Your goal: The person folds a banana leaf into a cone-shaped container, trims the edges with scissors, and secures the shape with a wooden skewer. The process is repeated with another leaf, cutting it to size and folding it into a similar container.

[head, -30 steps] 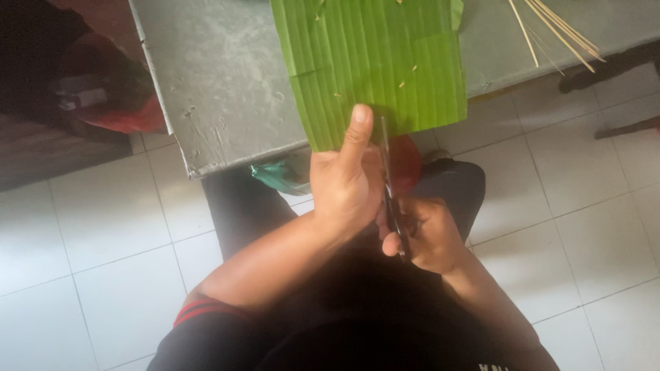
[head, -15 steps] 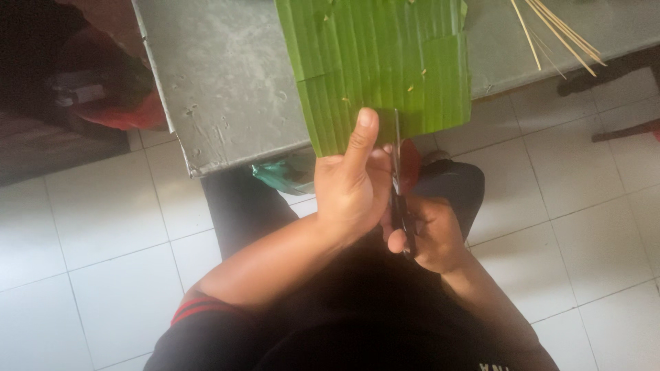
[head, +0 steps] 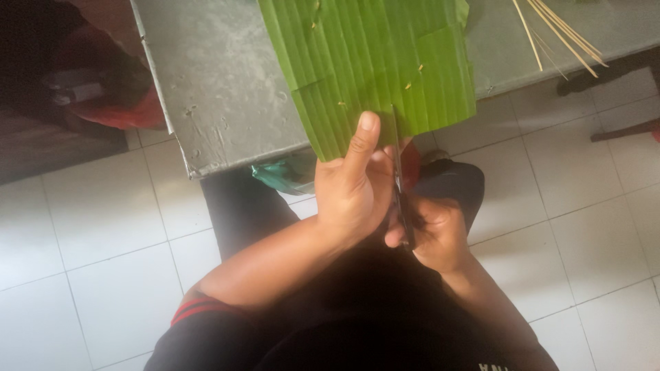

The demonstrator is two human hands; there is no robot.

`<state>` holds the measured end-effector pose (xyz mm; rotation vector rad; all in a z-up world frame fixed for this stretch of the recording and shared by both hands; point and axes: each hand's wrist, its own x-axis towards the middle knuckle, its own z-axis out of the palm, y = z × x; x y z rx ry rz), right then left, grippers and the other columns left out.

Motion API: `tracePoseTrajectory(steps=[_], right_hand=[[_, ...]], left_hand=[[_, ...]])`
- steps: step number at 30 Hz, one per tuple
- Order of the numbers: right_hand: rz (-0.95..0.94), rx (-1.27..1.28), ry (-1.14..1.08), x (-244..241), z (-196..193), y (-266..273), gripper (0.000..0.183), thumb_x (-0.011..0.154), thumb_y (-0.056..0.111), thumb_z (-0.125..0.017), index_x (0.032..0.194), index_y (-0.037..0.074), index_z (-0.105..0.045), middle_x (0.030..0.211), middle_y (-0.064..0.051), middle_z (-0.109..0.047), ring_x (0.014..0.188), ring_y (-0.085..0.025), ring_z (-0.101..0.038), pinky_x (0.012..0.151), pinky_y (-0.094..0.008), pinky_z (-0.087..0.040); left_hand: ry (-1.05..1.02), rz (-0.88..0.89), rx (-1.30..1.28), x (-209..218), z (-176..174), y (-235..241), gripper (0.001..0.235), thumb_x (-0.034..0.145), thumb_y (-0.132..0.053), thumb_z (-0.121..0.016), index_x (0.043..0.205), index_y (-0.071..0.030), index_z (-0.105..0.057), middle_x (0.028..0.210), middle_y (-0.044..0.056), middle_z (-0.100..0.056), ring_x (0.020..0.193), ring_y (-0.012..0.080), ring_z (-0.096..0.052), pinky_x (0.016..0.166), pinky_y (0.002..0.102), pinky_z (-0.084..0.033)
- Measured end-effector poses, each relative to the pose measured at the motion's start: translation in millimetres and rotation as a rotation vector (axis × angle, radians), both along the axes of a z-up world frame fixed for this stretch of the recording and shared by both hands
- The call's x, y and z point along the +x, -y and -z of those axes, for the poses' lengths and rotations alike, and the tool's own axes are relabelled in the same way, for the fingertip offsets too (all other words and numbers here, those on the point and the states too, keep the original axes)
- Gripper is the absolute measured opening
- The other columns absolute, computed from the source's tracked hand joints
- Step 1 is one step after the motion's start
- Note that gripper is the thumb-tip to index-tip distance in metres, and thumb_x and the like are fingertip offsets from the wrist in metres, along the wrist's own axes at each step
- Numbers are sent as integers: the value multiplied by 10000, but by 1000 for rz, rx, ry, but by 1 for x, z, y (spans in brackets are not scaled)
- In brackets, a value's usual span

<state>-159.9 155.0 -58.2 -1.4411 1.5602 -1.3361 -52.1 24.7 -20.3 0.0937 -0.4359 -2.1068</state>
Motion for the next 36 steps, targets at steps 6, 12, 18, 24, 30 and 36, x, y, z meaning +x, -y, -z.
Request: tracePoseTrajectory(steps=[6, 12, 18, 24, 30, 36], right_hand=[[-42, 168, 161, -7, 7, -2, 314, 855, 299, -850, 903, 31, -693, 788, 14, -690, 689, -58, -637, 595, -220, -519], [-54, 397, 72, -36, 13, -7, 413, 742, 193, -869, 1051, 0, -676, 908, -46, -739, 801, -117, -684, 702, -251, -547], [232, 217, 52, -93, -11, 32, 377, 844, 212, -855, 1002, 72, -543, 1057, -42, -694, 988, -144, -689, 856, -330, -607], [540, 337, -781, -134, -51, 102, 656, 717, 268, -985, 1233, 70, -630, 1146, -67, -681, 953, -239, -645, 758, -437, -515], [314, 207, -884, -159, -37, 155, 395, 755, 173, -942, 1043, 73, -692, 1173, -126, -608, 992, -250, -620, 831, -406, -556], [146, 408, -947, -143, -64, 156, 300, 867, 171, -801, 1162, 131, -759, 1154, -105, -681, 1014, -296, -642, 841, -438, -517]], left_hand=[[9, 41, 28, 3, 4, 7, 227, 1150, -200, -614, 1320, -54, -573, 1197, 94, -627, 1123, 231, -594, 971, 409, -483], [143, -123, 115, 9, 14, 35, 349, 1068, -195, -613, 1382, -82, -514, 1299, 95, -606, 1194, 253, -587, 1035, 474, -455], [225, -106, 246, 36, 44, 57, 425, 1048, -166, -584, 1419, -24, -432, 1350, 151, -572, 1259, 311, -574, 1129, 567, -410], [392, -63, -12, 83, 59, 42, 717, 1004, 24, -534, 1629, -93, -203, 1334, 150, -528, 1266, 312, -527, 1227, 570, -425], [961, -244, -593, 119, 38, 50, 808, 959, 104, -535, 1600, -197, -145, 1282, 127, -607, 1169, 234, -679, 1039, 396, -576], [1411, -534, -1149, 124, 30, 70, 433, 933, 38, -736, 1342, -86, -663, 1020, 121, -728, 850, 245, -720, 744, 351, -588]])
